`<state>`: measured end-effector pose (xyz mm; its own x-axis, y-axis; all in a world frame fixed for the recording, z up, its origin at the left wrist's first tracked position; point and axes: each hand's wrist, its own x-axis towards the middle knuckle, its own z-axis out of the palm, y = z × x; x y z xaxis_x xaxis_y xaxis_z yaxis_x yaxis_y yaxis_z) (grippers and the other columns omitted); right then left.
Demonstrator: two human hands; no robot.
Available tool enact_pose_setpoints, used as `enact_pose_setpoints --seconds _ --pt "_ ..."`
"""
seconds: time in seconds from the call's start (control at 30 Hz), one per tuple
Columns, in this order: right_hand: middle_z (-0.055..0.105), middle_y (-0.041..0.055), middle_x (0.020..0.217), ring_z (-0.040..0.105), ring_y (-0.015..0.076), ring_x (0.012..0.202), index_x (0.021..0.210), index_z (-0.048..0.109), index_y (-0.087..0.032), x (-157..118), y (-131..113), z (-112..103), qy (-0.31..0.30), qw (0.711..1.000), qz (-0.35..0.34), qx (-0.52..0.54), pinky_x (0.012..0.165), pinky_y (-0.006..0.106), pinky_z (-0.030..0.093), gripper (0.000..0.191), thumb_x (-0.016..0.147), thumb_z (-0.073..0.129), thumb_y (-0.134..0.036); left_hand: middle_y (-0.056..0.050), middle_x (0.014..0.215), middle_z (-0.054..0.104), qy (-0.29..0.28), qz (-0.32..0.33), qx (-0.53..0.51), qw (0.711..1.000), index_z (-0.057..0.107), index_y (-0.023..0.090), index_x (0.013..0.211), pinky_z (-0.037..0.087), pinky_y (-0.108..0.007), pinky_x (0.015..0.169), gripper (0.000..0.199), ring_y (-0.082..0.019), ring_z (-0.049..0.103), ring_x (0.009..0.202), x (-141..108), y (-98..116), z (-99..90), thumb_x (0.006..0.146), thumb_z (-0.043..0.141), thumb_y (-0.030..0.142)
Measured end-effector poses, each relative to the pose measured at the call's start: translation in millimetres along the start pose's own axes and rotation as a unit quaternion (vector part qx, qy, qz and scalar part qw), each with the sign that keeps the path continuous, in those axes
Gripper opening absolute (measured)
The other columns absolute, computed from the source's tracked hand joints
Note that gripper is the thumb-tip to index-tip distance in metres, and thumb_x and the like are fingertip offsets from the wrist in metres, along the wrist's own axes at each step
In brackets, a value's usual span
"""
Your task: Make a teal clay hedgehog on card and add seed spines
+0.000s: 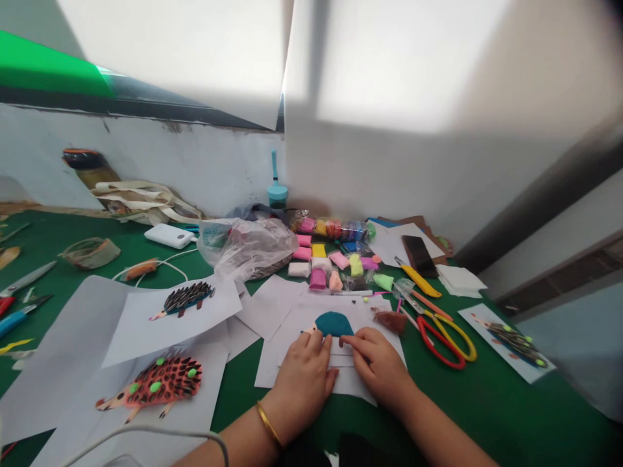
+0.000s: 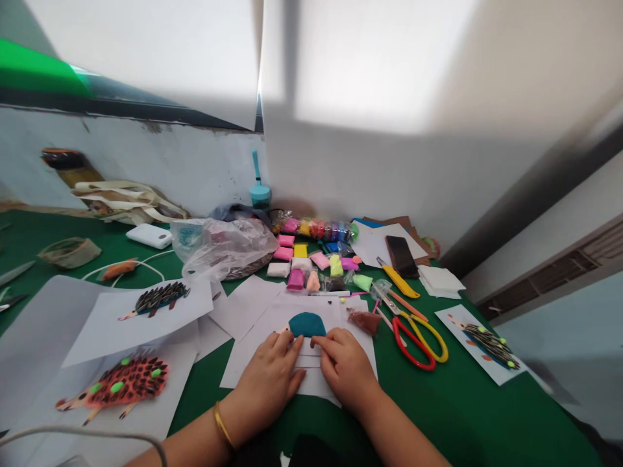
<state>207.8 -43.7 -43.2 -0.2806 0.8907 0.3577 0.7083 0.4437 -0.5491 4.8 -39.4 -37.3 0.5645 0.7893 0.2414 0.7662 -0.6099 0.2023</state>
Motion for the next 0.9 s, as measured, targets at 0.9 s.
enact_pose_setpoints --seconds 0.9 --pt "0.06 0.0066 0.087 0.056 0.0202 0.084 0.114 0.07 -0.022 -2 6 3 -0.019 0.999 -0.002 -0.047 0.076 0.035 0.049 0.035 0.088 0.049 -0.013 -0.008 0.123 0.052 -0.011 0.031 -0.025 0.999 0.053 0.03 0.132 0.048 -0.047 0.092 0.044 -0.03 0.047 0.113 1 3 -12.0 0.088 0.058 0.025"
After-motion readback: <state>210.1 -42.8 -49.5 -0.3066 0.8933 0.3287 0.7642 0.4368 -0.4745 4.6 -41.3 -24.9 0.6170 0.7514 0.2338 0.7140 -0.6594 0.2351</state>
